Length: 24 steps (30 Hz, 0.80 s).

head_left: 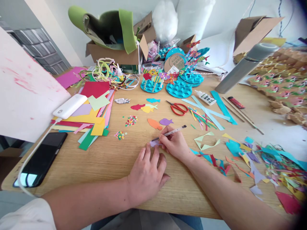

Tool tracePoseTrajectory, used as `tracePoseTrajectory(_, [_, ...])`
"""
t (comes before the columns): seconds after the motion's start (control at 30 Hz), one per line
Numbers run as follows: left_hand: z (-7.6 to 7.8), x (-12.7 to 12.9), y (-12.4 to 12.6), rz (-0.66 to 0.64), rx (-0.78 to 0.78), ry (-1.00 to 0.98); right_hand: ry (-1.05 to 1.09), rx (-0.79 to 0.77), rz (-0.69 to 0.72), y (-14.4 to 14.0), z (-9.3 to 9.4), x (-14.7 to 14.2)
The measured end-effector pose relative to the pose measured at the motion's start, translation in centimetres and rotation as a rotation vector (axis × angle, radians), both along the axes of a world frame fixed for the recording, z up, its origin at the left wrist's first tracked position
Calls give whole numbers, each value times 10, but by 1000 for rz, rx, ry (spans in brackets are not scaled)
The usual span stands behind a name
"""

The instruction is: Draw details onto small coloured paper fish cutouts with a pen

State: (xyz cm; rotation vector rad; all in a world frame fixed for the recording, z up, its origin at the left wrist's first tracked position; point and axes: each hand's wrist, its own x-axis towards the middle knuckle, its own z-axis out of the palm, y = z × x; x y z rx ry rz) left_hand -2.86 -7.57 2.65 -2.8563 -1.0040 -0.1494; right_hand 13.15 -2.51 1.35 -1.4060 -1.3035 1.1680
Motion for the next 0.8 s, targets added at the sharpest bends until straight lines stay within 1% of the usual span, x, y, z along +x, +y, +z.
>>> tracePoseTrajectory(0.37, [-1, -1, -1, -3, 4, -2, -18, 19, -5, 0, -2, 1])
tracePoseTrajectory(0.8, [-1, 0, 0, -2, -5, -1, -46, -4, -16, 1, 2, 1])
